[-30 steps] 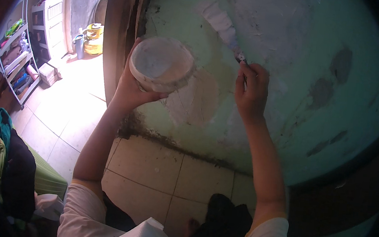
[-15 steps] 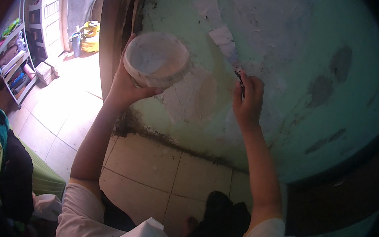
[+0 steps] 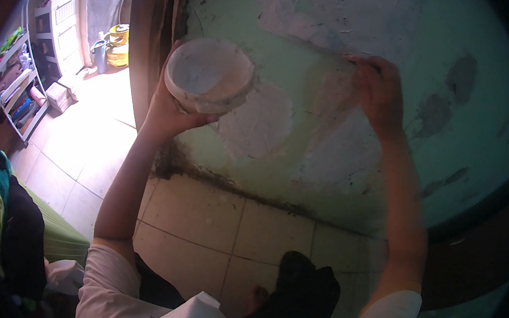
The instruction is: The person applies a white filler substance from a container onto a damaged section of a wall using a putty knife, spreading and smoothing the material over the surface.
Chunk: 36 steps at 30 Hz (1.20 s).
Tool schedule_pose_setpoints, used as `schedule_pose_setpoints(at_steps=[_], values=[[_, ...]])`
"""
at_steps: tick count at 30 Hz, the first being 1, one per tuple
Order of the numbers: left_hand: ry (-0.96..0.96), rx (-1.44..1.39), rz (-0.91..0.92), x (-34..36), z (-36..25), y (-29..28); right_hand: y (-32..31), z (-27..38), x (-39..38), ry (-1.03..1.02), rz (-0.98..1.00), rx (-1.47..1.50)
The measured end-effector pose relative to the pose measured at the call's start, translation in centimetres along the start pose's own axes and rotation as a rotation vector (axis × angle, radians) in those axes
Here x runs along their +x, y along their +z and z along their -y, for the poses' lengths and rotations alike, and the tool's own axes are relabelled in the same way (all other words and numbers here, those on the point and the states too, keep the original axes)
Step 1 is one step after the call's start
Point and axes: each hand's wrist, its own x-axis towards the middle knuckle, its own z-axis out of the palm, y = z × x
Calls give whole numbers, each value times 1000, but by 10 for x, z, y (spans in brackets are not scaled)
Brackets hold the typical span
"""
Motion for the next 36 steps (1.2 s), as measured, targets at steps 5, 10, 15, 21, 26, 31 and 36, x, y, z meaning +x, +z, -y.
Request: schedule_pose_setpoints(at_steps=[5, 10, 15, 21, 26, 31, 36], values=[[-29, -49, -11, 1, 4, 4, -15, -7, 29, -11, -16, 73], [-45, -43, 18, -2, 1, 7, 2, 4, 68, -175, 70, 122], [-23, -3, 8, -1, -2, 3, -20, -31, 53, -179, 137, 28], [-29, -85, -8, 1, 5, 3, -37, -28, 46, -132, 115, 77], [-37, -59, 17, -2, 4, 5, -10, 5, 60, -154, 148, 97], [-29, -43, 0, 0, -2, 2, -25, -32, 19, -87, 180, 64], [-63, -45, -22, 2, 4, 2, -32, -7, 10, 74, -4, 49]])
